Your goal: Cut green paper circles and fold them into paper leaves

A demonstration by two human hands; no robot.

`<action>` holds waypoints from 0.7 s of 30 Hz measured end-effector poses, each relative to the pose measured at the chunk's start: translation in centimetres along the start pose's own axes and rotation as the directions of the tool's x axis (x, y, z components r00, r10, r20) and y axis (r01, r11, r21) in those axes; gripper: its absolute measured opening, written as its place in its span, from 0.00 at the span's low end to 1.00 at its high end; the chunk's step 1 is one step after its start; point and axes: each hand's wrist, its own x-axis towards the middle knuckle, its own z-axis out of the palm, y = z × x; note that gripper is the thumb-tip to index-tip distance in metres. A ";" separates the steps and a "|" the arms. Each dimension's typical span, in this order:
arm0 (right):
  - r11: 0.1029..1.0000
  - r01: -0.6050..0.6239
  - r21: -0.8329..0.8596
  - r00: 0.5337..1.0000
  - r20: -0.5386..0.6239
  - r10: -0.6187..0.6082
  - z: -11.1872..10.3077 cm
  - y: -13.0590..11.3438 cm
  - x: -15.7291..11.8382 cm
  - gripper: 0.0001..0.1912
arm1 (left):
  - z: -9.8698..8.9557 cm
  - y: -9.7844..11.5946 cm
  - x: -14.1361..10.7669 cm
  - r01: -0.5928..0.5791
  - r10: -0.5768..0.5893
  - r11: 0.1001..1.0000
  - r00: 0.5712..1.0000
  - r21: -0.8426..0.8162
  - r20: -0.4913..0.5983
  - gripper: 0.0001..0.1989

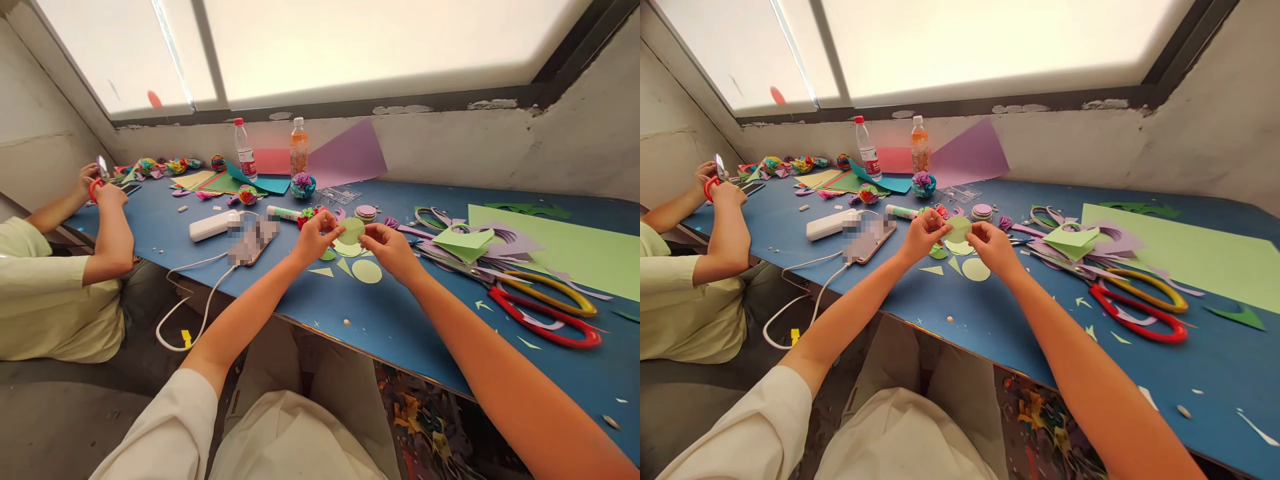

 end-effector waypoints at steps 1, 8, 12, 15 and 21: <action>1.000 -0.004 -0.007 1.000 0.005 0.004 -0.1 0.0 0.0 0.11 | -0.1 0.0 0.0 -0.025 0.025 0.999 1.000 0.023 0.004 0.09; 0.999 -0.014 -0.035 0.999 0.039 0.015 0.1 -0.9 -0.4 0.16 | 0.0 -0.5 -0.1 -0.093 0.085 0.983 0.995 0.161 0.052 0.09; 0.999 -0.011 -0.050 1.000 0.022 0.012 0.2 -1.2 -0.6 0.15 | 0.1 -0.5 -0.1 -0.144 0.136 0.975 0.989 0.168 0.056 0.11; 0.998 -0.003 -0.064 0.999 -0.035 0.000 0.2 -1.0 -0.5 0.14 | 0.1 -0.5 0.0 -0.106 0.104 0.985 0.994 0.138 0.018 0.08; 0.983 0.049 -0.175 0.994 -0.088 -0.065 0.4 -1.1 -0.7 0.11 | 0.2 -0.6 0.0 -0.085 0.084 0.989 0.996 0.122 0.019 0.06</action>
